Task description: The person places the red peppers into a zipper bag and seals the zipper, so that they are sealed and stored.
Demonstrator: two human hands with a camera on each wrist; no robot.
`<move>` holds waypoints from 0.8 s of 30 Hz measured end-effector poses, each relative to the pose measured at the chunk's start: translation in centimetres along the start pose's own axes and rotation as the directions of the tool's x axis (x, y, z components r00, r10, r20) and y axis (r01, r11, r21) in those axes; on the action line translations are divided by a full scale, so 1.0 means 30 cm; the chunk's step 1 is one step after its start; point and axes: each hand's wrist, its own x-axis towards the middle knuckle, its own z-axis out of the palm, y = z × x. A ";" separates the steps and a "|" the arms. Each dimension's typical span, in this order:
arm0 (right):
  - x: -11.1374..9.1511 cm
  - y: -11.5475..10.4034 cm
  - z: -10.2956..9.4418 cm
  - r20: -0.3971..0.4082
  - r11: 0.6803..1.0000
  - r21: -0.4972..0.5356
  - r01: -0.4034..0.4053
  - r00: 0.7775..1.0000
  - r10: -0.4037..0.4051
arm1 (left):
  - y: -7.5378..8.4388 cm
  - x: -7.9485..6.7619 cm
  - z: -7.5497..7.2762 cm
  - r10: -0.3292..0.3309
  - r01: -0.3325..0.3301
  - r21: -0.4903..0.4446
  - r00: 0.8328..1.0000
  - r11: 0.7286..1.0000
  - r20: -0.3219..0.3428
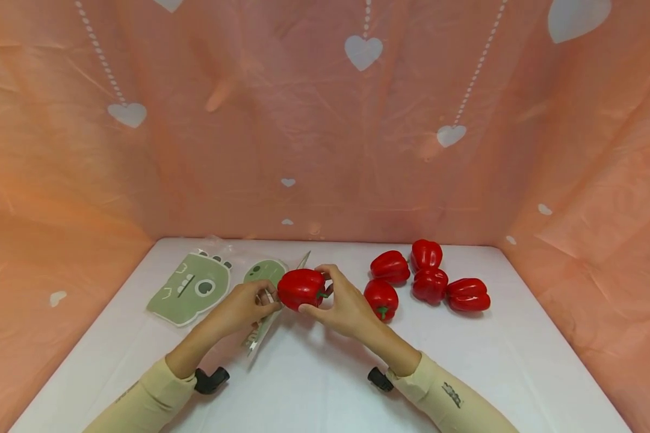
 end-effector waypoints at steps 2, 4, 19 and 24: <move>-0.002 0.004 0.002 -0.005 1.000 -0.002 -0.009 1.000 0.009 | 0.002 0.002 0.001 -0.002 0.002 0.005 1.000 1.000 -0.012; -0.003 0.007 0.003 -0.010 1.000 -0.004 -0.017 1.000 0.017 | 0.006 0.002 0.002 0.007 -0.005 0.037 0.999 0.999 -0.040; 0.003 0.030 0.017 -0.009 0.994 0.048 -0.103 0.995 0.103 | 0.062 -0.011 0.010 0.199 -0.083 0.338 0.924 0.937 -0.327; 0.011 0.029 0.022 0.025 0.981 0.124 -0.152 0.988 0.150 | 0.064 -0.012 0.013 0.246 -0.118 0.362 0.911 0.925 -0.330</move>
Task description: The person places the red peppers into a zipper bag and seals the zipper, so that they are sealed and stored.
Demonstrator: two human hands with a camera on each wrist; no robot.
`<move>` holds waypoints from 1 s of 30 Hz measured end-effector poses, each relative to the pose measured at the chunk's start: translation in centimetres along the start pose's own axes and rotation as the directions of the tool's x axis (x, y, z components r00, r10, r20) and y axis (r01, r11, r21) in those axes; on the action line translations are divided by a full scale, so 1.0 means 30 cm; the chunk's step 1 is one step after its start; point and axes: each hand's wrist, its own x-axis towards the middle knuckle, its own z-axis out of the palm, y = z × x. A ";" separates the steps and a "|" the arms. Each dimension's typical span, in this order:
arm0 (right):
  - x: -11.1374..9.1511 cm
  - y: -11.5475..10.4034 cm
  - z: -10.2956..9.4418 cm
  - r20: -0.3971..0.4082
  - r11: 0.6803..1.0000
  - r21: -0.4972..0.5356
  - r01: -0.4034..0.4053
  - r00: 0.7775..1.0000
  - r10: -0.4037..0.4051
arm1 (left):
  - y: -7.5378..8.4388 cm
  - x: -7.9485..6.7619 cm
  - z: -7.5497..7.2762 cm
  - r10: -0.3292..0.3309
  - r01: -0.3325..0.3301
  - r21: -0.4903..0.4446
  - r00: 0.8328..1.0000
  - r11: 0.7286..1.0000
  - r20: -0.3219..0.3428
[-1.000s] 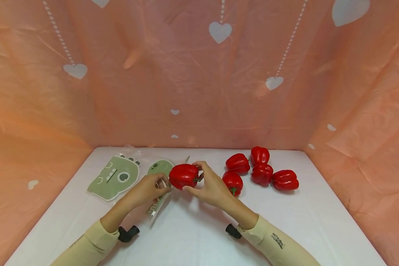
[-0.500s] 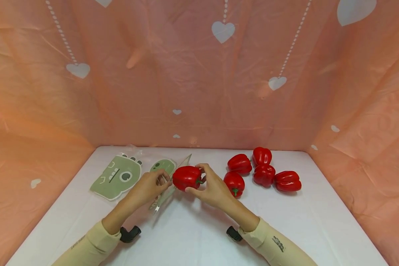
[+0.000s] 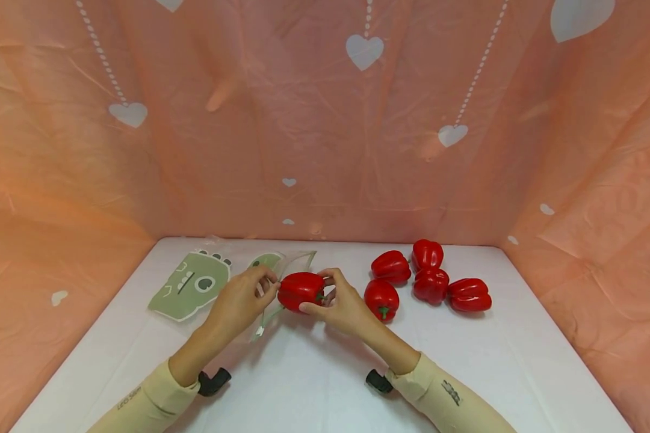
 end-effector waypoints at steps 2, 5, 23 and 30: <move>0.003 -0.003 0.000 0.018 1.000 0.021 -0.013 1.000 0.013 | 0.001 -0.002 0.000 0.008 -0.008 0.002 1.000 1.000 0.004; 0.008 -0.004 0.000 0.042 0.999 0.033 -0.015 0.999 0.014 | 0.004 -0.004 -0.002 0.013 -0.013 0.006 1.000 1.000 0.009; 0.050 -0.021 0.059 0.025 0.993 0.121 -0.011 1.000 0.008 | 0.020 -0.001 -0.033 -0.020 0.025 -0.065 0.997 0.998 0.071; 0.059 -0.030 0.094 0.016 0.980 0.192 -0.045 0.999 0.043 | 0.013 0.003 -0.056 -0.044 0.056 -0.085 0.989 0.995 0.139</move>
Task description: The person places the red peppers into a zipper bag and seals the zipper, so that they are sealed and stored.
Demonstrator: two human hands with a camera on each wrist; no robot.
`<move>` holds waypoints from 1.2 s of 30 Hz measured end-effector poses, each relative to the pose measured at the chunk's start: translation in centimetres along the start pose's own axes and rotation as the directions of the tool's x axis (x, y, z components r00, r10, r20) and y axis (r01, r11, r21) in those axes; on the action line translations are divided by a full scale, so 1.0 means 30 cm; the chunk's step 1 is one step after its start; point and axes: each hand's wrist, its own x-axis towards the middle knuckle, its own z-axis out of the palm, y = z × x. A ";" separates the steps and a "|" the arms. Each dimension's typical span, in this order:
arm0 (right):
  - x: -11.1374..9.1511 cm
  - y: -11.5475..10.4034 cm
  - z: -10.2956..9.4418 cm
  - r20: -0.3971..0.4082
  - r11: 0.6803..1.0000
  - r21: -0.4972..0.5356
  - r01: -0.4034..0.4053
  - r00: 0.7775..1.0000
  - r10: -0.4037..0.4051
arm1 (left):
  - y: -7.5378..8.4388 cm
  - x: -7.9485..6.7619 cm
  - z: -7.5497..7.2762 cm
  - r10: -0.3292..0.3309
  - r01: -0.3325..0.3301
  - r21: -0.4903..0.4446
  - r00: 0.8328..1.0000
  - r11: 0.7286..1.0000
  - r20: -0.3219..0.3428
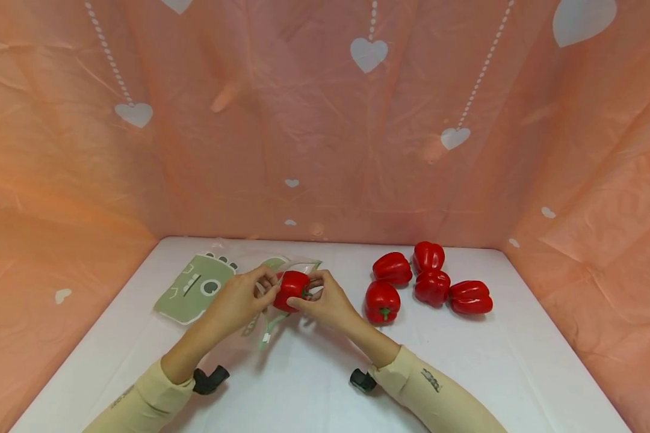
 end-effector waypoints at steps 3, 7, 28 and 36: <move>0.007 0.000 0.010 0.002 1.000 0.021 -0.002 1.000 0.002 | -0.004 0.004 -0.007 0.005 -0.005 0.008 1.000 1.000 0.006; 0.016 0.002 0.024 0.011 0.998 0.069 -0.003 1.000 0.003 | -0.008 0.009 -0.013 0.019 -0.019 0.003 1.000 1.000 0.008; 0.050 -0.020 0.071 0.019 0.996 0.060 -0.062 0.998 0.061 | -0.015 0.012 -0.029 0.025 -0.025 -0.038 1.000 0.999 -0.004; 0.056 -0.019 0.076 -0.011 0.995 0.074 -0.069 0.997 0.070 | -0.025 0.021 -0.032 0.031 -0.034 -0.086 0.999 0.996 -0.038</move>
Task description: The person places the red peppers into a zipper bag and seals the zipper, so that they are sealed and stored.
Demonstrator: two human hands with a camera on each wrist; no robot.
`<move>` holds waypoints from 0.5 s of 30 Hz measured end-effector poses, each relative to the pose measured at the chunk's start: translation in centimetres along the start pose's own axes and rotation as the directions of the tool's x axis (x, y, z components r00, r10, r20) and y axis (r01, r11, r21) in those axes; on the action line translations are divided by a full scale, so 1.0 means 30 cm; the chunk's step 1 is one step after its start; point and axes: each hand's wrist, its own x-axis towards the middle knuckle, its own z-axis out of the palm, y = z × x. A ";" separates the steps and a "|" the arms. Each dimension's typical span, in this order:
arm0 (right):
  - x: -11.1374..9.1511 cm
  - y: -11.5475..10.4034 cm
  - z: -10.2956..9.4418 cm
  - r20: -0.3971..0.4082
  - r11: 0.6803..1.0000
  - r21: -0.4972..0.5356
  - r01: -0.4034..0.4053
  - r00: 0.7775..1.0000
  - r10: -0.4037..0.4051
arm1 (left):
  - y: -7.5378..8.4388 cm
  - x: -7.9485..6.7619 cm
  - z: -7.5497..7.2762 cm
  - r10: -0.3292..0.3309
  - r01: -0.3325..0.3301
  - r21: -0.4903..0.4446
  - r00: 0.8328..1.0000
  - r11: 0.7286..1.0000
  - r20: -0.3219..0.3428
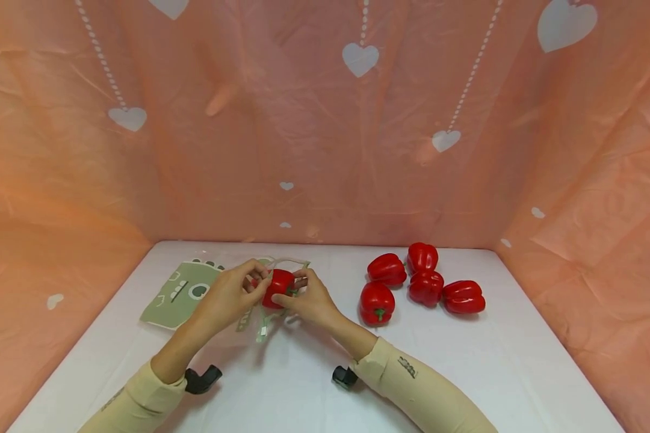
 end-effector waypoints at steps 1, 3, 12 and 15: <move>0.000 -0.004 0.001 -0.003 1.000 -0.012 0.004 1.000 -0.004 | 0.000 0.001 0.001 0.003 -0.003 -0.007 1.000 1.000 0.004; 0.001 -0.014 0.005 -0.006 0.999 -0.041 0.019 1.000 -0.020 | 0.000 0.002 0.002 0.006 -0.006 -0.014 1.000 1.000 0.006; 0.002 -0.028 0.032 0.047 0.998 -0.013 0.056 0.997 -0.055 | -0.003 0.000 0.014 0.007 -0.007 -0.032 1.000 0.999 0.017; 0.003 -0.023 0.041 0.070 0.998 0.025 0.060 0.996 -0.062 | -0.004 0.000 0.016 -0.004 0.004 -0.016 1.000 1.000 0.016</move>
